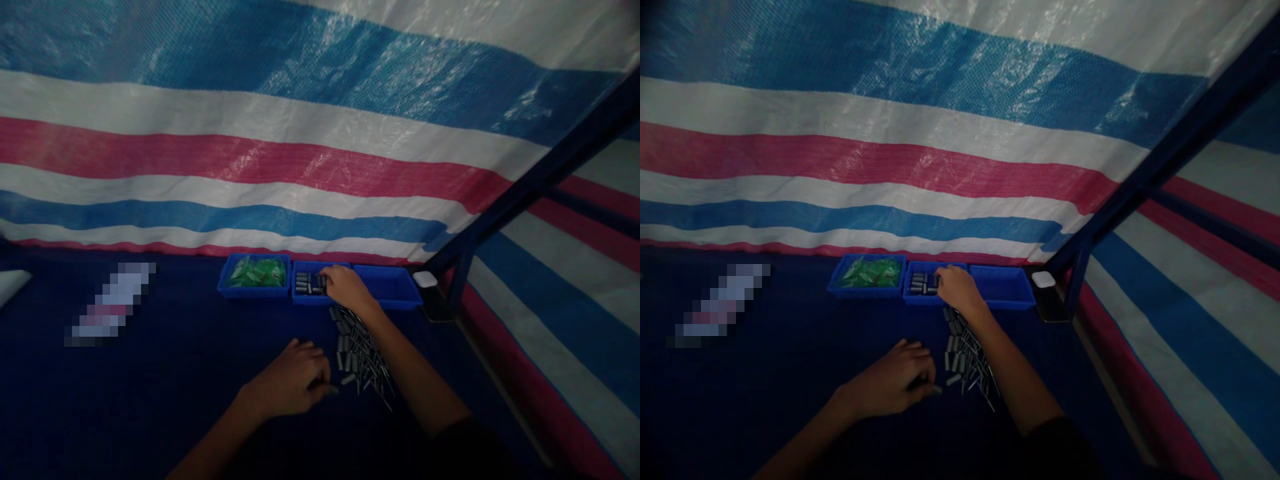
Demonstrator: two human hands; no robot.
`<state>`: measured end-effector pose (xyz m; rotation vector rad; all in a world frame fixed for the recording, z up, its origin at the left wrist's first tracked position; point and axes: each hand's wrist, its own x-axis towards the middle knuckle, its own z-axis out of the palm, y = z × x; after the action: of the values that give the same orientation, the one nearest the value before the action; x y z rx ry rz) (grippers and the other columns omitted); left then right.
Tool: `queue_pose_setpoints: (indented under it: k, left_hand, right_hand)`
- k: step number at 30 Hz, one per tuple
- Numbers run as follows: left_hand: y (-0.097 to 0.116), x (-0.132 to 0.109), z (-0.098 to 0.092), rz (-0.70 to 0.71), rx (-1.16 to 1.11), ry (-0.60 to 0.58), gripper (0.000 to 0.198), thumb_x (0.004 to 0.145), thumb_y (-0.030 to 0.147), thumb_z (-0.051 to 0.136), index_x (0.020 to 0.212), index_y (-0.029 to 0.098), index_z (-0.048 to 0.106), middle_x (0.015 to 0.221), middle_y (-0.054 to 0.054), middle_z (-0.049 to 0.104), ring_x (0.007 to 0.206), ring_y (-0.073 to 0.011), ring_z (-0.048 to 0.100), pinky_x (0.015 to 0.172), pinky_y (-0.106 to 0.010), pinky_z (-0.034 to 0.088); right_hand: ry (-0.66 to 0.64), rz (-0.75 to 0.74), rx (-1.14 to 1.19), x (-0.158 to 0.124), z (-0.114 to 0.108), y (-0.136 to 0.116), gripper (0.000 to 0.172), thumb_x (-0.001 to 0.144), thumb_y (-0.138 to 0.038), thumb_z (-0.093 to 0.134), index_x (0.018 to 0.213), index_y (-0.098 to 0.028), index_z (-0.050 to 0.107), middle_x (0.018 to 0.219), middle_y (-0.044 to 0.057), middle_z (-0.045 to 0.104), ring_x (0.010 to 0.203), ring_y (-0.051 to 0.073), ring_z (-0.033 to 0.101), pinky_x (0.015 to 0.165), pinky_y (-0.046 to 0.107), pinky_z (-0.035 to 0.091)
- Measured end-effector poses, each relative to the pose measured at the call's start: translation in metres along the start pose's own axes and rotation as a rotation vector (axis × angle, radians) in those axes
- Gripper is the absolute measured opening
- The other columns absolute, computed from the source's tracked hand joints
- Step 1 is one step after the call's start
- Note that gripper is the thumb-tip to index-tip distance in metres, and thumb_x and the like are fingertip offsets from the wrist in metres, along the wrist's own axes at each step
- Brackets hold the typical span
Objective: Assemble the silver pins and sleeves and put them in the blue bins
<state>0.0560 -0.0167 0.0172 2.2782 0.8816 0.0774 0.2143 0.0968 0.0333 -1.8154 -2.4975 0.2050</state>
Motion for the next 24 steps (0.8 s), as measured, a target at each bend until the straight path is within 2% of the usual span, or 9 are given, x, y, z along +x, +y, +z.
queue_pose_setpoints:
  k: [5, 9, 14, 16, 18, 21, 24]
  left_hand:
    - [0.000, -0.001, 0.001, -0.004, 0.019, 0.007, 0.010, 0.079, 0.030, 0.053, 0.077, 0.020, 0.055, 0.083, 0.000, 0.058, 0.089, -0.0194, 0.051, 0.089, -0.043, 0.032]
    - [0.000, -0.001, 0.001, -0.002, 0.019, 0.009, 0.009, 0.080, 0.029, 0.052, 0.079, 0.021, 0.055, 0.085, 0.000, 0.058, 0.091, -0.0200, 0.051, 0.089, -0.043, 0.032]
    - [0.001, -0.002, 0.001, -0.003, 0.023, 0.008, 0.010, 0.081, 0.029, 0.051, 0.078, 0.020, 0.054, 0.086, -0.001, 0.058, 0.091, -0.0206, 0.051, 0.088, -0.043, 0.032]
    - [0.002, -0.002, 0.001, -0.006, 0.028, 0.011, 0.011, 0.081, 0.030, 0.050, 0.078, 0.020, 0.055, 0.086, -0.002, 0.058, 0.091, -0.0205, 0.051, 0.089, -0.043, 0.033]
    - [0.001, -0.002, 0.001, -0.005, 0.030, 0.013, 0.011, 0.081, 0.030, 0.050, 0.079, 0.020, 0.055, 0.086, -0.002, 0.058, 0.091, -0.0203, 0.051, 0.089, -0.042, 0.033]
    - [0.000, -0.003, 0.002, -0.001, 0.032, 0.011, 0.010, 0.081, 0.029, 0.051, 0.079, 0.020, 0.055, 0.086, -0.001, 0.058, 0.091, -0.0199, 0.051, 0.089, -0.042, 0.033]
    - [-0.001, -0.002, 0.002, -0.001, 0.037, 0.018, 0.012, 0.082, 0.031, 0.050, 0.080, 0.020, 0.055, 0.085, -0.001, 0.058, 0.090, -0.0200, 0.051, 0.089, -0.042, 0.033]
  right_hand:
    - [-0.125, -0.047, -0.044, -0.001, 0.000, 0.001, 0.035, 0.079, -0.013, 0.036, 0.099, -0.015, 0.065, 0.101, 0.012, 0.065, 0.096, 0.020, 0.060, 0.084, 0.028, 0.042]
    - [-0.201, -0.150, 0.003, 0.005, 0.003, 0.002, 0.041, 0.077, -0.014, 0.037, 0.108, -0.021, 0.062, 0.105, 0.008, 0.065, 0.096, 0.019, 0.060, 0.083, 0.028, 0.043]
    - [-0.220, -0.124, -0.013, 0.009, 0.002, 0.000, 0.040, 0.080, -0.019, 0.037, 0.113, -0.021, 0.059, 0.108, 0.009, 0.064, 0.096, 0.020, 0.060, 0.082, 0.030, 0.043]
    - [-0.207, -0.111, -0.017, 0.007, 0.000, -0.002, 0.039, 0.082, -0.021, 0.036, 0.115, -0.021, 0.057, 0.106, 0.009, 0.064, 0.094, 0.020, 0.060, 0.081, 0.031, 0.043]
    - [-0.122, -0.092, -0.027, 0.004, -0.003, -0.003, 0.038, 0.084, -0.021, 0.035, 0.115, -0.018, 0.055, 0.105, 0.010, 0.063, 0.094, 0.019, 0.059, 0.082, 0.031, 0.041]
    - [0.006, -0.035, -0.078, -0.003, -0.003, -0.004, 0.035, 0.082, -0.015, 0.034, 0.103, -0.012, 0.061, 0.102, 0.014, 0.061, 0.096, 0.020, 0.055, 0.085, 0.031, 0.038]
    - [-0.067, -0.061, -0.134, -0.005, -0.003, -0.003, 0.032, 0.077, -0.012, 0.038, 0.091, -0.011, 0.067, 0.096, 0.014, 0.063, 0.094, 0.021, 0.054, 0.085, 0.031, 0.036]
